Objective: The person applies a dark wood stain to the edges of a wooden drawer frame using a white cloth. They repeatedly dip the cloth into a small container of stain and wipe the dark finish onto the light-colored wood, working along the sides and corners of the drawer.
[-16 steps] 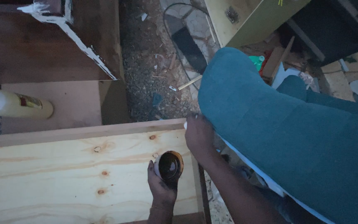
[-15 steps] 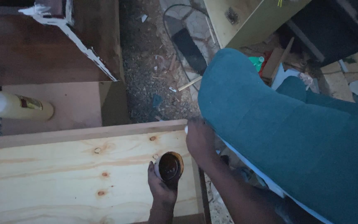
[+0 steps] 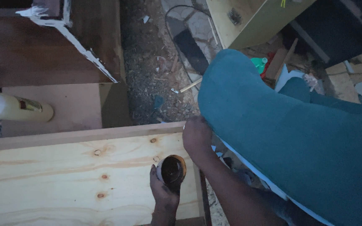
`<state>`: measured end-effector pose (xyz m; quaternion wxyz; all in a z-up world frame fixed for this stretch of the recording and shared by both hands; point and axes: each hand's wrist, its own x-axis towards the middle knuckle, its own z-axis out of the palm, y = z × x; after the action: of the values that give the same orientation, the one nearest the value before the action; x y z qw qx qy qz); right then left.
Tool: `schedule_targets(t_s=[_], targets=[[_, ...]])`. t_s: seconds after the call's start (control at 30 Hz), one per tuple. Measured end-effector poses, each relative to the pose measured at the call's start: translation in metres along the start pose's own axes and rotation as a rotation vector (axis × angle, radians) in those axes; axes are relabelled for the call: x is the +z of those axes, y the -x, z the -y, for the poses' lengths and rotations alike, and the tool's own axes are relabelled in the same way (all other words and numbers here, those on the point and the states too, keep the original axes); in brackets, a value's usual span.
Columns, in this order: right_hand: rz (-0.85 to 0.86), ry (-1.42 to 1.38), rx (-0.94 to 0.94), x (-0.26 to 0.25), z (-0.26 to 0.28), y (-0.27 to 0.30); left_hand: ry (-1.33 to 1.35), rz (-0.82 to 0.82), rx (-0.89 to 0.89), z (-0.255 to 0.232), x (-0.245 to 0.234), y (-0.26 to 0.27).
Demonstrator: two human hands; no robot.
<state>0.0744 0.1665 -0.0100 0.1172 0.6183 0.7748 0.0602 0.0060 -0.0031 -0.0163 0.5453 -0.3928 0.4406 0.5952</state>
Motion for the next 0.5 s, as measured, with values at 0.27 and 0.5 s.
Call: schedule_targets(t_s=[0.27,0.5], targets=[[0.265,-0.206,0.011,-0.067,-0.016,0.069,0.020,-0.001,-0.006,-0.001,-0.003,0.000],[0.142,-0.267,0.031,-0.036,-0.005,0.010,-0.003,-0.042,-0.004,-0.004,-0.001,0.009]])
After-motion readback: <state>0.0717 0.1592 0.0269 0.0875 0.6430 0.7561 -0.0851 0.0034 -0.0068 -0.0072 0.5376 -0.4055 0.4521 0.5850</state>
